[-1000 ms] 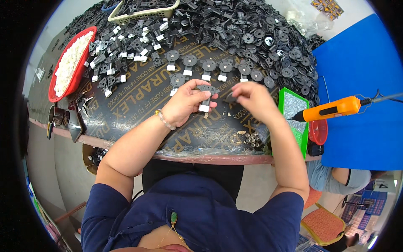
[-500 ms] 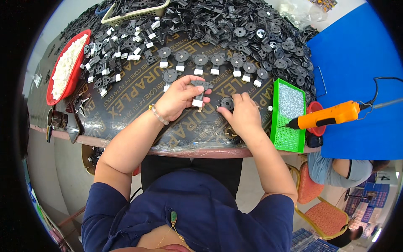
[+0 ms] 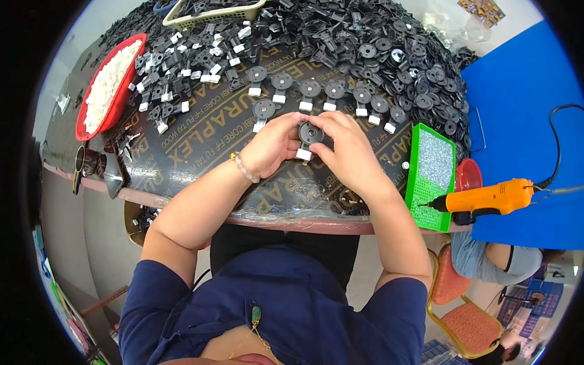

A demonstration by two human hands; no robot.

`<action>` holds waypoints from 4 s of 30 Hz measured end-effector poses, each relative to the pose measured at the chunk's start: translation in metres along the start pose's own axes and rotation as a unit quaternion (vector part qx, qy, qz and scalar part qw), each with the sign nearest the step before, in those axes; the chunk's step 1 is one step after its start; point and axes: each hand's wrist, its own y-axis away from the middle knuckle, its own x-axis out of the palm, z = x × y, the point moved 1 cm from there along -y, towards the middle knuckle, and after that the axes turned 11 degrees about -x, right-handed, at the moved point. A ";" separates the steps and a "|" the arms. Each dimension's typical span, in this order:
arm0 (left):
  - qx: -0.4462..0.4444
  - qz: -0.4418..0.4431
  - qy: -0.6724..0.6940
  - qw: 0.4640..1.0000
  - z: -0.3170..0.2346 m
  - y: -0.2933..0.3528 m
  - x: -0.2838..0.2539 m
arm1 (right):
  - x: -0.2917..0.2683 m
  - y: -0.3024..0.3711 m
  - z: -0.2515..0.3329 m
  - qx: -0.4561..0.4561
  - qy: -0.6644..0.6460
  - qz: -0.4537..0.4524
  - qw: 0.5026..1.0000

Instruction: Assembling small plastic toy components using an electric screwdriver.

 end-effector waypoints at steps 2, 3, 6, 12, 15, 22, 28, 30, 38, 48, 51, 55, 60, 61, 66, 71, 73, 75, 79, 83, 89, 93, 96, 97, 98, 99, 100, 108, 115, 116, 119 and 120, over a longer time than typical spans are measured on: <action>0.015 0.012 -0.027 0.999 -0.002 0.000 0.000 | -0.002 -0.002 0.000 -0.009 0.006 0.008 1.000; 0.016 0.007 -0.030 0.999 -0.002 0.001 0.002 | -0.002 -0.003 -0.001 -0.012 0.010 0.005 1.000; 0.042 0.000 -0.044 0.998 -0.002 0.003 0.003 | -0.004 -0.006 -0.001 -0.008 0.016 0.020 1.000; 0.024 -0.009 -0.005 1.000 -0.003 0.007 0.011 | -0.009 -0.014 -0.009 0.005 0.003 0.043 0.999; -0.012 0.009 -0.024 1.000 -0.001 0.009 0.011 | -0.023 -0.025 -0.023 0.057 0.009 -0.015 0.998; -0.142 0.246 -0.302 0.910 0.022 0.012 0.010 | 0.029 -0.050 -0.031 0.009 0.002 0.061 0.998; -0.146 0.279 -0.345 0.884 0.024 0.013 0.013 | 0.046 -0.061 -0.036 -0.026 0.032 0.051 0.998; -0.137 0.276 -0.360 0.880 0.025 0.014 0.014 | 0.041 -0.065 -0.030 -0.049 0.038 0.038 0.997; -0.126 0.272 -0.352 0.887 0.030 0.012 0.016 | 0.082 -0.155 0.031 -0.230 0.060 0.054 0.970; -0.072 0.189 -0.227 0.953 0.016 0.014 0.002 | 0.184 -0.223 0.056 -0.289 0.121 0.171 0.934; -0.082 0.166 -0.307 0.933 0.004 0.019 0.011 | 0.149 -0.212 0.050 -0.242 0.078 0.144 0.956; 0.029 0.122 -0.107 0.986 0.003 0.006 0.005 | 0.053 -0.173 0.042 -0.133 0.035 0.003 0.991; 0.196 0.126 0.187 0.954 -0.010 0.013 0.013 | -0.023 -0.070 0.019 0.006 0.087 -0.071 0.994; 0.190 0.116 0.169 0.960 -0.010 0.014 0.017 | -0.025 -0.047 0.017 0.017 0.090 -0.058 0.994; 0.097 0.061 0.076 0.990 0.004 0.007 0.012 | -0.022 0.036 0.011 0.047 0.008 -0.089 0.995; 0.058 0.054 0.006 0.997 0.002 0.007 0.012 | -0.034 0.103 -0.009 0.110 0.114 -0.043 0.986; 0.050 0.059 0.004 0.997 0.005 0.005 0.014 | -0.026 0.118 -0.009 0.125 0.117 -0.027 0.985; 0.037 0.067 -0.006 0.997 0.006 0.004 0.012 | -0.018 0.122 -0.005 0.129 0.136 -0.024 0.982; 0.038 0.072 -0.021 0.996 0.008 0.004 0.010 | -0.008 0.129 -0.011 0.125 0.169 -0.027 0.977; 0.022 0.084 -0.022 0.996 0.006 0.005 0.010 | -0.009 0.124 -0.014 0.082 0.172 -0.110 0.975; -0.011 0.082 0.006 0.997 0.003 0.007 0.013 | -0.008 0.129 -0.030 0.105 0.141 -0.095 0.980; -0.025 0.100 -0.010 0.995 0.005 0.007 0.011 | -0.009 0.132 -0.034 0.104 0.130 -0.105 0.980; -0.020 0.095 -0.042 0.994 0.006 0.009 0.016 | -0.010 0.131 -0.035 0.117 0.076 -0.137 0.981; -0.025 0.093 -0.055 0.994 0.005 0.010 0.017 | -0.012 0.129 -0.035 0.130 0.060 -0.140 0.980; -0.024 0.091 -0.055 0.994 0.006 0.010 0.017 | -0.013 0.127 -0.033 0.143 0.045 -0.142 0.978; -0.027 0.101 -0.055 0.993 0.007 0.009 0.016 | -0.015 0.122 -0.031 0.141 0.043 -0.142 0.979; -0.029 0.112 -0.055 0.992 0.007 0.009 0.016 | -0.018 0.115 -0.026 0.161 0.010 -0.147 0.976; -0.039 0.128 -0.068 0.989 0.010 0.008 0.014 | -0.003 0.054 -0.010 0.104 -0.103 -0.149 0.978; -0.047 0.130 -0.033 0.990 0.007 0.010 0.017 | -0.011 0.022 -0.017 0.053 -0.029 -0.101 0.993; -0.045 0.130 -0.032 0.990 0.007 0.010 0.016 | -0.019 0.018 -0.023 0.025 0.024 -0.130 0.991; -0.063 0.107 -0.036 0.992 0.005 0.011 0.018 | -0.052 -0.003 -0.052 0.045 0.154 -0.186 0.969; -0.063 0.110 -0.036 0.991 0.003 0.011 0.020 | -0.063 -0.010 -0.065 0.047 0.219 -0.200 0.954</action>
